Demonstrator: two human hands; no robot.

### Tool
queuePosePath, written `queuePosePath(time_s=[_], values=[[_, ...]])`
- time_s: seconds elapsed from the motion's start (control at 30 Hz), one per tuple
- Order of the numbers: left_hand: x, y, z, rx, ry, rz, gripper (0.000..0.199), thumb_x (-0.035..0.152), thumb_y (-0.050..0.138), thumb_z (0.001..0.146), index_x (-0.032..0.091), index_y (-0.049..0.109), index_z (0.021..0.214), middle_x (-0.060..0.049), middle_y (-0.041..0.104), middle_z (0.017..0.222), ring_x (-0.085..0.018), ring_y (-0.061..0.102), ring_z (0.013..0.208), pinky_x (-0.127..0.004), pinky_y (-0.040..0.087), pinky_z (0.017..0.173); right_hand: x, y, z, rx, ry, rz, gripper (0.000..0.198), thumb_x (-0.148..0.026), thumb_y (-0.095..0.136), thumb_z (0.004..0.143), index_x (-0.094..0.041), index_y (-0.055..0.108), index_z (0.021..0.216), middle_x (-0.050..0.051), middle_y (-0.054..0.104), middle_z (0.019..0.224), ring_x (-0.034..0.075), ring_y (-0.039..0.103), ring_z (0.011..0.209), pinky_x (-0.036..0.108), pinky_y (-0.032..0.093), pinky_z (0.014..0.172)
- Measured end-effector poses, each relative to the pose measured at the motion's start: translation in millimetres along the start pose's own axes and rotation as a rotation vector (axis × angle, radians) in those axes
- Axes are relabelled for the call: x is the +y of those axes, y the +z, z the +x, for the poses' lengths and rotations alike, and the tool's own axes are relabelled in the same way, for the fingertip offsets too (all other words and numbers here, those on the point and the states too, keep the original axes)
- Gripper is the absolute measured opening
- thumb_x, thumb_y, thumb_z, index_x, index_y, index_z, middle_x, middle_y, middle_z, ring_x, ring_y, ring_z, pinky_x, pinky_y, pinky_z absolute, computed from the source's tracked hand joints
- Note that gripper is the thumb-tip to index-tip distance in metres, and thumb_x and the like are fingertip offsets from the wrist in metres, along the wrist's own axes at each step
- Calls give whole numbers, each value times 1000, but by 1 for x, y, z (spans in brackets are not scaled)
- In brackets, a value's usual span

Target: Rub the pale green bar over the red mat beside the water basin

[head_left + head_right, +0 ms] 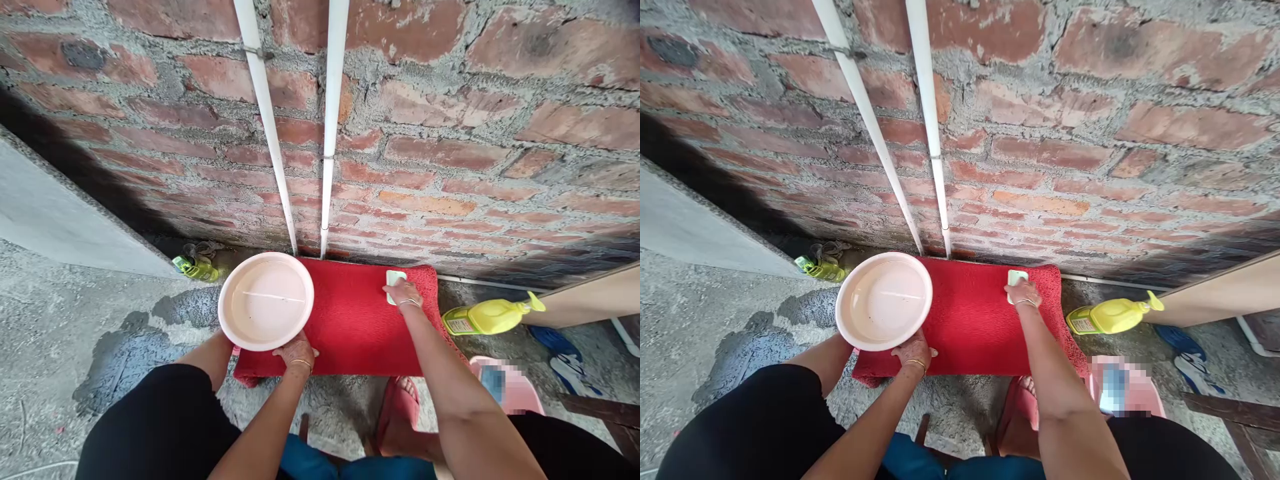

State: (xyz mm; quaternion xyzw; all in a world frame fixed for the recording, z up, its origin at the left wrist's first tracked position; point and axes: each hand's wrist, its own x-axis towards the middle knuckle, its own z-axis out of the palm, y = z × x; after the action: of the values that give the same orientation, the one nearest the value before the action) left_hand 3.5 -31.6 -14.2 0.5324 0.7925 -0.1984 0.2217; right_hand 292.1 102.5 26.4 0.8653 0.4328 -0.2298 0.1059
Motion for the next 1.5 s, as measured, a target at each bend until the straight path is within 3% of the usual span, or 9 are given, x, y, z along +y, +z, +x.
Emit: queuePosePath(time_s=[0.23, 0.4, 0.53, 0.87, 1.0, 1.1, 1.23, 1.33, 1.5], values=[[0, 4, 3, -5, -7, 10, 87, 42, 73, 59, 22, 36, 135, -20, 50, 130, -42, 46, 116, -67, 36, 83, -153, 38, -55, -44, -467, -47, 50, -51, 57, 73, -24, 52, 115, 10, 50, 111, 24, 55, 98, 33, 44, 76], [0, 5, 4, -12, -13, 11, 89, 43, 74, 59, 22, 34, 136, -20, 46, 133, -42, 43, 118, -67, 36, 83, -187, 53, -65, -35, -596, -97, 39, -39, 54, 78, -27, 53, 115, 9, 50, 115, 22, 54, 99, 31, 43, 76], [0, 6, 4, 0, -7, 28, 88, 43, 73, 60, 23, 34, 136, -21, 48, 131, -42, 46, 116, -67, 36, 83, -149, 34, -33, -29, -491, -126, 50, -46, 60, 71, -26, 52, 117, 10, 48, 117, 24, 52, 102, 32, 43, 77], [-1, 9, 5, 11, -3, 24, 84, 43, 71, 61, 19, 37, 135, -23, 47, 131, -42, 45, 117, -65, 38, 82, 51, -24, 52, 22, 97, -32, 59, -53, 55, 73, -19, 51, 121, 19, 47, 117, 31, 54, 103, 42, 42, 76], [0, 11, 5, 18, 0, 33, 87, 43, 72, 60, 19, 36, 135, -22, 51, 128, -42, 48, 114, -66, 37, 82, 67, -25, 50, 94, 221, -21, 59, -52, 57, 71, -16, 54, 119, 24, 47, 115, 34, 54, 102, 42, 42, 74], [1, 11, 5, 19, -4, 41, 89, 44, 73, 59, 18, 35, 136, -22, 53, 125, -43, 50, 111, -68, 36, 81, 27, -18, 28, 84, 70, -28, 59, -57, 55, 72, -20, 53, 118, 19, 49, 113, 32, 55, 101, 41, 43, 74], [0, 11, 5, 16, 2, 16, 90, 42, 74, 58, 17, 35, 136, -24, 54, 123, -43, 51, 110, -68, 35, 81, -70, 11, -27, -12, -289, -16, 53, -59, 55, 72, -24, 55, 111, 11, 52, 107, 26, 57, 95, 35, 43, 74], [0, 9, 5, 18, 1, 11, 89, 42, 75, 57, 20, 36, 134, -23, 53, 124, -43, 50, 111, -68, 35, 82, -134, 42, -68, -66, -440, 7, 45, -54, 56, 72, -27, 55, 109, 7, 51, 108, 23, 57, 93, 33, 44, 74], [0, 5, 4, 7, -15, 3, 86, 42, 75, 58, 20, 38, 132, -22, 55, 123, -41, 50, 112, -65, 37, 82, -166, 72, -95, -73, -575, -21, 33, -42, 51, 79, -26, 55, 108, 8, 51, 111, 23, 54, 99, 33, 42, 77]])
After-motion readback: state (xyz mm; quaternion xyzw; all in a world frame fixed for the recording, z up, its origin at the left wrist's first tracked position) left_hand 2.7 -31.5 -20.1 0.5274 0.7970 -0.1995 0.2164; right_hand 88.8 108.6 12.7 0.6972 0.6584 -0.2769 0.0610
